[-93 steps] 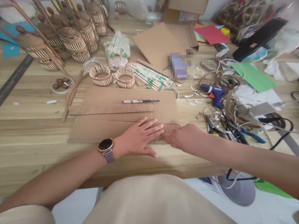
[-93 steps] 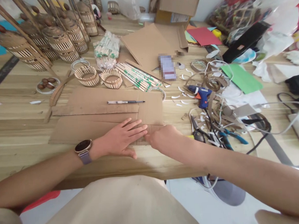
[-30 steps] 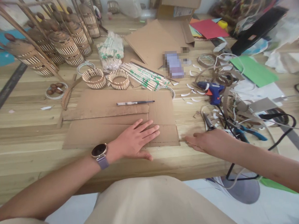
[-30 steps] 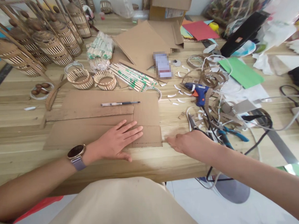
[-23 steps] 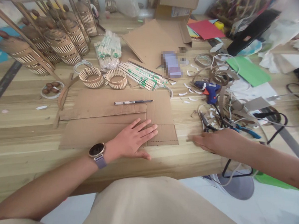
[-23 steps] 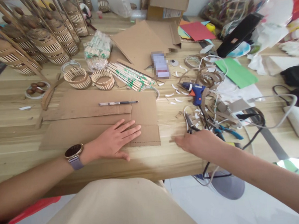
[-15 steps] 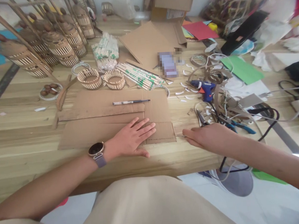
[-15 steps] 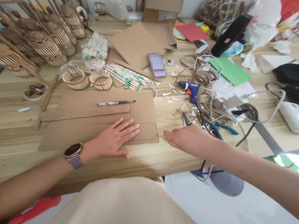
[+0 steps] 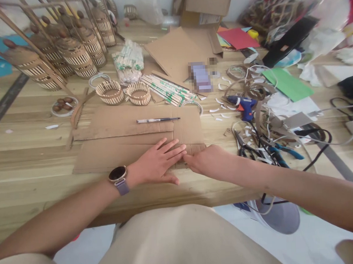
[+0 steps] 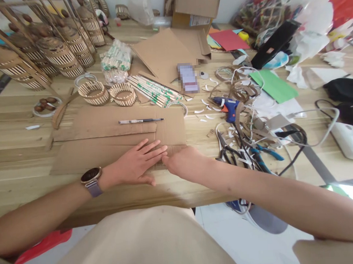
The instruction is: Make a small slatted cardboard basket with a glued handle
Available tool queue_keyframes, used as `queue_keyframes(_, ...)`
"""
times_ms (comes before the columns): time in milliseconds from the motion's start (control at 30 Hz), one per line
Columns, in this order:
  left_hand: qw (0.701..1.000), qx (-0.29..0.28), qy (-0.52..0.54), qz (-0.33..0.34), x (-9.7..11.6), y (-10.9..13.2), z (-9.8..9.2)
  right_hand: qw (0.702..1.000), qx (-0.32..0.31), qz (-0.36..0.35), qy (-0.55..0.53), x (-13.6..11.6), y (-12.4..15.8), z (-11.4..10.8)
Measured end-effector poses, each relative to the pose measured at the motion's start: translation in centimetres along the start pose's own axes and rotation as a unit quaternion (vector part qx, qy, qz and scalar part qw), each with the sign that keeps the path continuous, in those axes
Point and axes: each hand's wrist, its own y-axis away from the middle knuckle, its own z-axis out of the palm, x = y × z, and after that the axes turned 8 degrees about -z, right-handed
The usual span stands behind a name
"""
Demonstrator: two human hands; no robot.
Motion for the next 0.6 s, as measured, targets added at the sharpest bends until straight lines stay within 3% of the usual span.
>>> queue_keyframes(300,1.000,0.003,0.003,-0.003,0.0,0.0,0.0,0.999,-0.038,-0.020,0.024,-0.6,-0.2,-1.3)
queue_keyframes(467,1.000,-0.007,-0.003,-0.002,0.0,0.1,0.0,0.999,-0.026,0.001,0.023,0.3,1.1,-0.2)
queue_keyframes(600,1.000,-0.007,-0.007,-0.001,-0.1,0.1,0.0,0.997,-0.051,0.021,0.047,1.5,3.5,0.8)
